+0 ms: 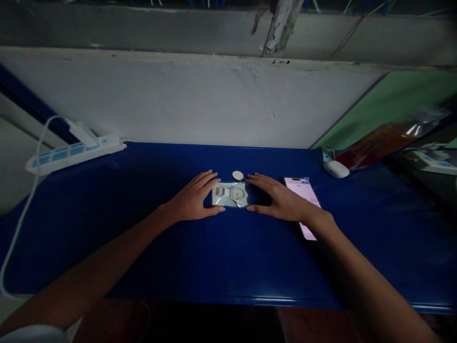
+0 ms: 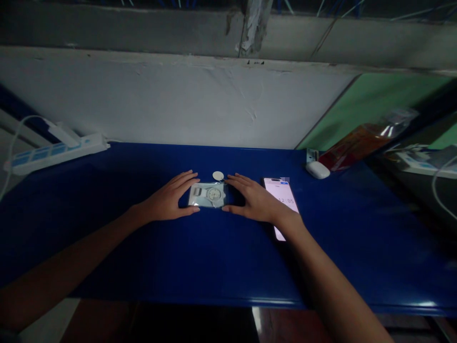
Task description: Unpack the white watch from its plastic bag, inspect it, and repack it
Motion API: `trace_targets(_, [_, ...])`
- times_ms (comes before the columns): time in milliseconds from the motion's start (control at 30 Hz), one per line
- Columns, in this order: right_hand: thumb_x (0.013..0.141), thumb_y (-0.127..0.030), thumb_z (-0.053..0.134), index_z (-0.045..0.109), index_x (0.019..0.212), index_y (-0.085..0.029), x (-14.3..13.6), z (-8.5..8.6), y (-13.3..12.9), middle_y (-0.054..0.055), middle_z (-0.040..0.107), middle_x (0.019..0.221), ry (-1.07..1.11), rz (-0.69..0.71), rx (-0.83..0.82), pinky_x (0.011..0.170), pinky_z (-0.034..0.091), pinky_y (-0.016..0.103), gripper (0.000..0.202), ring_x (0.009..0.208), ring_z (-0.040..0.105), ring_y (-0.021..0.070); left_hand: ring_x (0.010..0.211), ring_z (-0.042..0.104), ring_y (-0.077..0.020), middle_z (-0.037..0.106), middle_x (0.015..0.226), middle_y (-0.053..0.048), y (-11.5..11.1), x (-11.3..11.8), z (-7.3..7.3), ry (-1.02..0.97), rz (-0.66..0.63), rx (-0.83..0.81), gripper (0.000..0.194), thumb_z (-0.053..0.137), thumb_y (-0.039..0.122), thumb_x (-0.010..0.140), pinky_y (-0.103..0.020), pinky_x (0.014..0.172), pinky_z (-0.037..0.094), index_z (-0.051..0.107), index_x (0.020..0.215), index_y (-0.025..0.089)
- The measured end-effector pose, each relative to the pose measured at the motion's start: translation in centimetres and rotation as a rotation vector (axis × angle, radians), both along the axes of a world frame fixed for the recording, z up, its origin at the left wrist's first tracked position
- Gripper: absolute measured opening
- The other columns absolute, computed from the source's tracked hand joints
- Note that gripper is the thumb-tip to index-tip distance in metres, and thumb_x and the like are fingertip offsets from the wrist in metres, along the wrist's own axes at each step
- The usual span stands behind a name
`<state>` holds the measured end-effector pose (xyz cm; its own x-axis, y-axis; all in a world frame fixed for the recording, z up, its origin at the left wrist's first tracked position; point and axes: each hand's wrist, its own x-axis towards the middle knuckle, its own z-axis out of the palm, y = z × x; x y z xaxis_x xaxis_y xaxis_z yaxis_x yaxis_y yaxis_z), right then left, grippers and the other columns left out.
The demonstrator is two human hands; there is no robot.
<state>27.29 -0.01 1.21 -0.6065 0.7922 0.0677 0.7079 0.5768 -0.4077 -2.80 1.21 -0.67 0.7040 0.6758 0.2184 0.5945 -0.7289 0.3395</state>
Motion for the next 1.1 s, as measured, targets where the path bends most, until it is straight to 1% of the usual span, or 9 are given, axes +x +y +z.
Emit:
trace_targets(167, [0.084, -0.063, 0.062, 0.044, 0.148, -0.012, -0.2, 0.2, 0.0, 0.02, 0.041, 0.154, -0.033, 0.0, 0.0, 0.115, 0.033, 0.059, 0.083, 0.143, 0.035, 0.0376, 0.146, 0.029, -0.035, 0.038, 0.152, -0.022, 0.0, 0.0, 0.1, 0.023, 0.001, 0.004, 0.077, 0.063, 0.057, 0.086, -0.054, 0.118, 0.028, 0.042, 0.143, 0.01])
trace_targets(400, [0.081, -0.059, 0.067, 0.04, 0.151, -0.015, -0.6, 0.9, -0.5, 0.019, 0.039, 0.155, -0.031, 0.015, 0.031, 0.112, 0.036, 0.059, 0.087, 0.141, 0.038, 0.0402, 0.146, 0.03, -0.0317, 0.042, 0.152, -0.018, 0.1, 0.0, 0.1, 0.01, -0.002, -0.002, 0.059, 0.05, 0.05, 0.096, -0.054, 0.118, 0.028, 0.045, 0.142, 0.013])
trace_targets(467, [0.087, -0.049, 0.066, 0.048, 0.146, -0.019, -0.8, 1.3, -0.6, 0.016, 0.045, 0.152, 0.008, 0.051, 0.064, 0.11, 0.041, 0.055, 0.069, 0.136, 0.046, 0.0363, 0.146, 0.03, -0.0316, 0.043, 0.151, -0.018, 0.2, -0.1, 0.1, -0.002, -0.01, -0.013, 0.057, 0.046, 0.05, 0.098, -0.054, 0.118, 0.028, 0.046, 0.142, 0.013])
trace_targets(567, [0.096, -0.033, 0.053, 0.064, 0.131, -0.022, -1.2, 1.9, -0.9, 0.012, 0.063, 0.134, 0.088, 0.089, 0.122, 0.103, 0.049, 0.048, 0.038, 0.121, 0.06, 0.029, 0.146, 0.029, -0.0323, 0.043, 0.151, -0.019, 0.2, -0.2, 0.2, -0.021, -0.024, -0.033, 0.056, 0.041, 0.051, 0.1, -0.054, 0.118, 0.028, 0.048, 0.14, 0.011])
trace_targets(667, [0.099, -0.032, 0.048, 0.068, 0.122, -0.021, -1.5, 2.2, -1.1, 0.009, 0.07, 0.121, 0.163, 0.06, 0.159, 0.098, 0.052, 0.044, 0.032, 0.112, 0.065, 0.0262, 0.146, 0.03, -0.0328, 0.044, 0.15, -0.019, 0.1, -0.2, 0.3, -0.035, -0.035, -0.038, 0.057, 0.043, 0.052, 0.099, -0.055, 0.119, 0.027, 0.047, 0.14, 0.012])
trace_targets(767, [0.099, -0.034, 0.049, 0.066, 0.123, -0.021, -1.5, 2.3, -1.3, 0.008, 0.072, 0.12, 0.246, -0.05, 0.135, 0.094, 0.054, 0.041, 0.033, 0.107, 0.068, 0.0254, 0.144, 0.034, -0.0324, 0.044, 0.149, -0.018, 0.0, 0.1, 0.2, -0.05, 0.002, -0.015, 0.062, 0.051, 0.049, 0.096, -0.055, 0.118, 0.028, 0.037, 0.146, 0.015])
trace_targets(900, [0.097, -0.037, 0.048, 0.061, 0.129, -0.02, -1.5, 2.3, -1.1, 0.008, 0.075, 0.108, 0.276, -0.175, 0.037, 0.081, 0.058, 0.041, 0.038, 0.093, 0.072, 0.0264, 0.139, 0.043, -0.0335, 0.041, 0.15, -0.022, -0.1, 0.3, 0.0, -0.127, 0.067, -0.028, 0.092, 0.062, 0.041, 0.09, -0.052, 0.113, 0.037, 0.002, 0.156, 0.016])
trace_targets(967, [0.098, -0.038, 0.046, 0.06, 0.132, -0.02, -1.5, 2.1, -0.9, 0.009, 0.075, 0.11, 0.267, -0.182, 0.0, 0.081, 0.058, 0.042, 0.041, 0.094, 0.072, 0.0272, 0.137, 0.044, -0.0338, 0.043, 0.149, -0.022, -0.1, 0.3, 0.0, -0.151, 0.066, -0.037, 0.102, 0.065, 0.038, 0.087, -0.052, 0.112, 0.039, -0.008, 0.156, 0.017])
trace_targets(1100, [0.099, -0.038, 0.044, 0.06, 0.135, -0.019, -1.8, 1.3, -0.8, 0.01, 0.071, 0.123, 0.254, -0.175, 0.006, 0.091, 0.056, 0.045, 0.044, 0.107, 0.069, 0.0283, 0.138, 0.043, -0.0327, 0.043, 0.149, -0.02, 0.0, 0.3, 0.0, -0.123, 0.052, -0.026, 0.085, 0.065, 0.034, 0.086, -0.049, 0.115, 0.037, 0.017, 0.153, 0.015])
